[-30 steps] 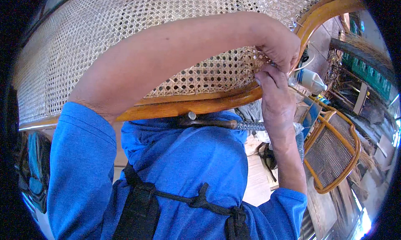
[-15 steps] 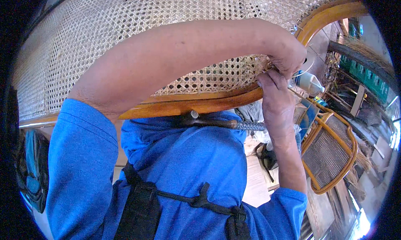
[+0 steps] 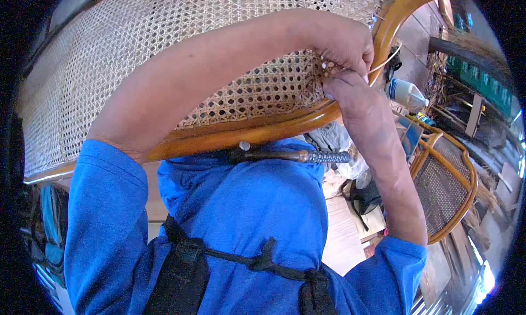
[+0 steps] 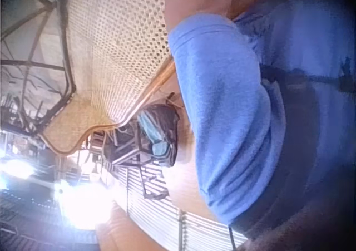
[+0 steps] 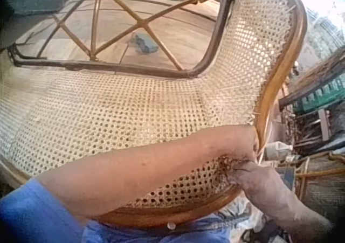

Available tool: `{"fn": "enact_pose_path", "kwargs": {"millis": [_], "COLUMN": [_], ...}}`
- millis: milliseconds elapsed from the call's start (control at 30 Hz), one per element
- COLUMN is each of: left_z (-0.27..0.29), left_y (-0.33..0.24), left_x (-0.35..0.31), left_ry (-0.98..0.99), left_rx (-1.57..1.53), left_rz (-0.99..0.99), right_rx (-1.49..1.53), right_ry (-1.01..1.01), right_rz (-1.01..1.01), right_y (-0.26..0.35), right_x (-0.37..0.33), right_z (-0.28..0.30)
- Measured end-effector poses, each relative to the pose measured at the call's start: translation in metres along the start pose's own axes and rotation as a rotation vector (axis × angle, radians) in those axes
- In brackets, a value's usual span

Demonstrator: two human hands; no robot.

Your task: The person applies glue to the edge of a rattan chair seat and inserts a thin rattan strip into the groove. They use a hammer to tap the strip into place and secure it with small nails, continuing the process along the chair's perimeter.

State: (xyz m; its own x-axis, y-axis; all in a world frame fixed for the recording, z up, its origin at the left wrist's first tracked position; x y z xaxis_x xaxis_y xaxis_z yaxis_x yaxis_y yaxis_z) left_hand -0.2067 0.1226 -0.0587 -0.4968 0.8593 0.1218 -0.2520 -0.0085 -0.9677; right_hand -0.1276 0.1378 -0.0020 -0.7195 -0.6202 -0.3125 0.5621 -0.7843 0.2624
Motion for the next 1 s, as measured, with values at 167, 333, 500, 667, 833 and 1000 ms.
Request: {"fn": "enact_pose_path", "kwargs": {"millis": [167, 333, 500, 667, 833, 1000], "left_z": [-0.001, -0.001, 0.003, 0.002, -0.003, -0.008], "left_y": [0.003, 0.001, -0.005, 0.000, -0.003, -0.009], "left_x": [-0.002, -0.003, -0.004, -0.005, -0.010, -0.017], "left_ry": [-0.029, -0.034, -0.058, -0.049, 0.013, 0.085], "left_rx": [-0.046, -0.016, 0.043, -0.081, -0.098, -0.049], "left_rz": [0.078, 0.050, -0.043, 0.000, 0.061, -0.003], "right_rx": [0.039, -0.036, -0.111, -0.144, 0.118, 0.378], "right_ry": [-0.012, 0.001, 0.026, 0.106, -0.237, 0.042], "right_rz": [0.058, 0.019, -0.020, -0.025, -0.111, -0.187], "right_y": [0.000, 0.001, 0.004, 0.001, 0.021, 0.025], "right_x": [0.000, -0.001, -0.002, 0.004, -0.042, -0.076], "right_z": [0.003, 0.000, -0.004, -0.001, 0.012, -0.083]}}
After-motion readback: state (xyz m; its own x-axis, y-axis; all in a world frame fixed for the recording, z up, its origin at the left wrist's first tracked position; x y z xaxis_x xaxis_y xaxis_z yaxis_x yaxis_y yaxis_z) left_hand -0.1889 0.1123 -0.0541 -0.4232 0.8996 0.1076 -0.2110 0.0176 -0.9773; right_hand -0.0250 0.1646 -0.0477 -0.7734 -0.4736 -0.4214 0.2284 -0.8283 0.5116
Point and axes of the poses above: each hand's wrist, its own x-axis towards the middle knuckle, its own z-axis out of the back of the hand, y = z × x, the point moved 7 cm from there along x, towards the middle knuckle, and after that the axes turned 3 degrees about -z, right-handed, at the moved point
